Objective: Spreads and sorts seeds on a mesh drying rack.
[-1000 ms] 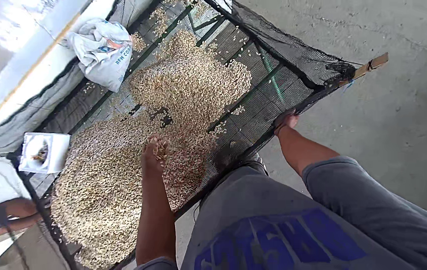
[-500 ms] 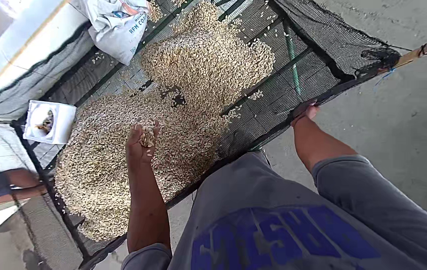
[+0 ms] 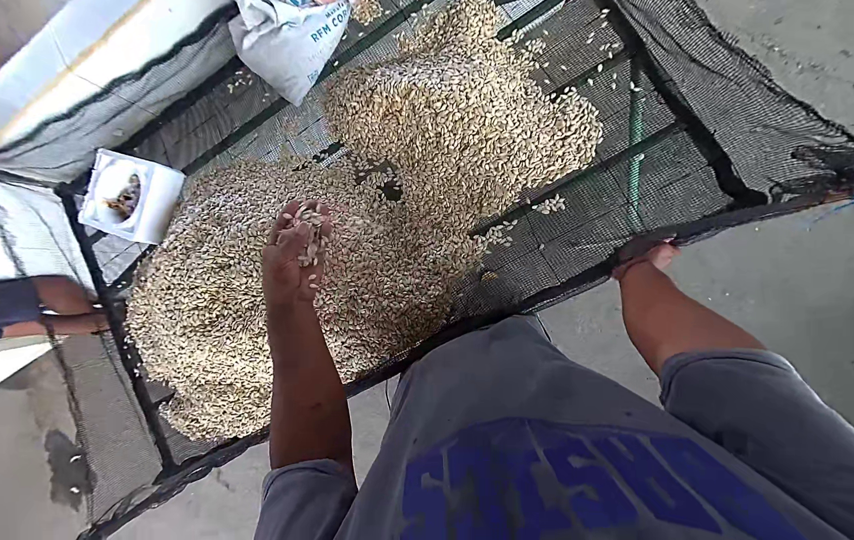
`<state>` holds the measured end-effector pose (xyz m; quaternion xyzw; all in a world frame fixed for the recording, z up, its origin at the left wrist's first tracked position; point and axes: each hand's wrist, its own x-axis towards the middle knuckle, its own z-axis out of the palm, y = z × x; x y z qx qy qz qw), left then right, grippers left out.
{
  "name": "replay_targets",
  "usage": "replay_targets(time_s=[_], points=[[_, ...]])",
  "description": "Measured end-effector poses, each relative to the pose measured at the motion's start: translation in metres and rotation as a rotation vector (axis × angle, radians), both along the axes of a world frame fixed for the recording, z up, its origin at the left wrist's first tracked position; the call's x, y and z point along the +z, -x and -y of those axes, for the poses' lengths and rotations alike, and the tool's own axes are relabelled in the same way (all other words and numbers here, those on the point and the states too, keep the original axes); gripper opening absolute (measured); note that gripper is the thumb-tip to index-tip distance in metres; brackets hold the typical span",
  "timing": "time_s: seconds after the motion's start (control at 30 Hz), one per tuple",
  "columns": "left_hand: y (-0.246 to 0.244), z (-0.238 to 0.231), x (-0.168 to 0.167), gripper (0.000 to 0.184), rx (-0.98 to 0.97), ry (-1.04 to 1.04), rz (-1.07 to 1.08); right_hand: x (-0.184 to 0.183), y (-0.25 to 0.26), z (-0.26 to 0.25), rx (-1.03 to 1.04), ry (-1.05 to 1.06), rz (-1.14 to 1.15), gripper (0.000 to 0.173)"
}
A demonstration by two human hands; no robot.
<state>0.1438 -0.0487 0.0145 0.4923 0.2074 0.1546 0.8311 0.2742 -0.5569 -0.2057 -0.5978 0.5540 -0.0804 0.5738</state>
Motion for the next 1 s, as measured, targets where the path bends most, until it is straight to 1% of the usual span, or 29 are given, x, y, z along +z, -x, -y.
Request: replay_targets(time_s=[0.07,0.13,0.17,0.23,0.3,0.37,0.53,0.6,0.7,0.8,1.0], points=[[0.005,-0.006,0.014,0.035,0.086,-0.144,-0.096,-0.002,0.000,0.001,-0.025,-0.025,0.037,0.052],[0.011,-0.013,0.027,0.028,0.148,-0.249,-0.190,-0.002,0.000,0.001,-0.034,-0.029,0.049,0.052],[0.015,-0.018,0.032,0.026,0.176,-0.281,-0.222,-0.003,0.000,0.001,-0.029,-0.020,0.044,0.053],[0.022,-0.029,0.039,0.029,0.223,-0.324,-0.244,-0.003,0.000,0.001,-0.014,-0.012,0.031,0.053],[0.030,-0.040,0.043,0.032,0.266,-0.343,-0.237,-0.002,0.001,0.000,-0.011,-0.012,0.018,0.054],[0.037,-0.045,0.047,0.034,0.316,-0.316,-0.210,-0.002,0.001,0.001,-0.003,-0.016,0.020,0.055],[0.053,-0.052,0.056,0.031,0.409,-0.284,-0.179,0.014,0.003,-0.006,0.017,0.022,0.011,0.050],[0.059,-0.058,0.057,0.029,0.442,-0.292,-0.174,0.013,0.003,-0.007,0.002,0.010,0.034,0.050],[0.069,-0.069,0.053,0.026,0.451,-0.388,-0.141,0.009,0.003,-0.006,-0.010,0.000,0.061,0.050],[0.076,-0.074,0.051,0.034,0.484,-0.459,-0.107,0.007,0.004,-0.005,-0.003,0.003,0.066,0.049],[0.079,-0.074,0.056,0.021,0.548,-0.464,-0.132,0.006,0.004,-0.004,-0.007,0.008,0.065,0.049]])
